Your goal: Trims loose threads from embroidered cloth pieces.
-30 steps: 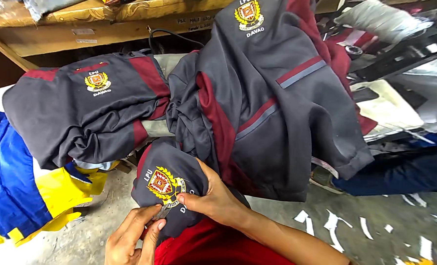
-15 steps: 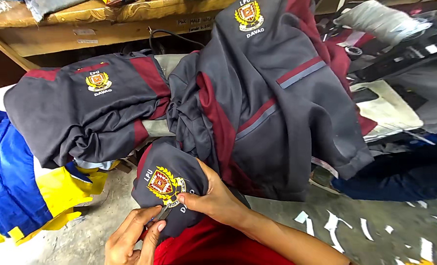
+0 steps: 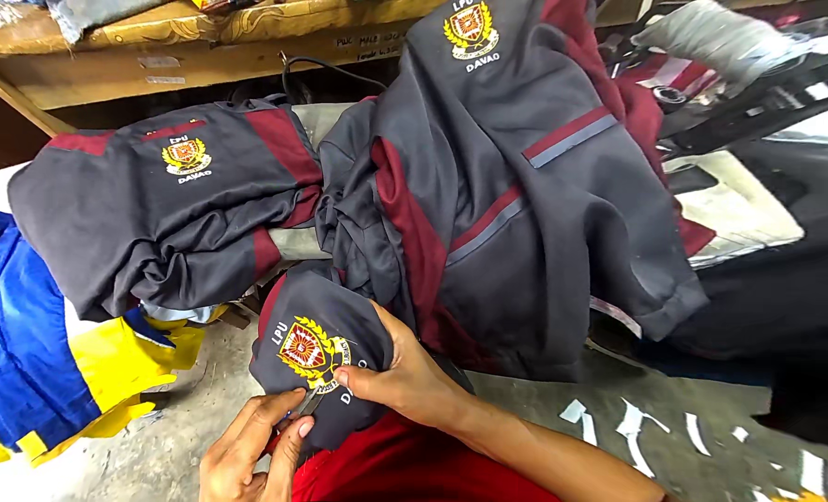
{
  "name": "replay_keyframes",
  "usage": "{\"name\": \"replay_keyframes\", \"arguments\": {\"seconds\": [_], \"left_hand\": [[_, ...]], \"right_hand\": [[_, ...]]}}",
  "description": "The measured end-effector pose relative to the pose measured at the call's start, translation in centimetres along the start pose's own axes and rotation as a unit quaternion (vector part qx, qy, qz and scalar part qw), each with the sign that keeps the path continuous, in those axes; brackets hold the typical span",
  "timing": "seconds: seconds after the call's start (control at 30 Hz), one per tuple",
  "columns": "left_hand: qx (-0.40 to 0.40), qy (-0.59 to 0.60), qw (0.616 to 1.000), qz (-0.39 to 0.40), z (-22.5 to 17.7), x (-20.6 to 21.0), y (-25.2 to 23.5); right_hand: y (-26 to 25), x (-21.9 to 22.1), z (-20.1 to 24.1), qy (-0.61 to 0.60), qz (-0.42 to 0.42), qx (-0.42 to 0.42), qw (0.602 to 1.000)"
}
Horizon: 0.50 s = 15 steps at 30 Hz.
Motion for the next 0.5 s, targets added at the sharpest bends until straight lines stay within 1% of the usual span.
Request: {"name": "replay_keyframes", "arguments": {"seconds": [0.3,0.4,0.5], "left_hand": [[-0.003,0.023,1.000,-0.011,0.2,0.3,-0.2],[-0.013,0.053,0.997,-0.051,0.8,0.0,-0.1],[-0.027,0.069,0.993,-0.089,1.0,-0.6,-0.2]], "right_hand": [[0.1,0.3,0.0,-0.006,0.004,0.001,1.000],[0.1,0.2,0.0,-0.007,0.002,-0.001,1.000],[0.0,-0.2,0.0,-0.034,-0.007,-0.002,0.999]]}}
Point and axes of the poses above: each hand's wrist, its own y-axis away from the middle knuckle, its own x-axis out of the palm, z = x × y, the point moved 8 cm from there along -y, towards the middle knuckle
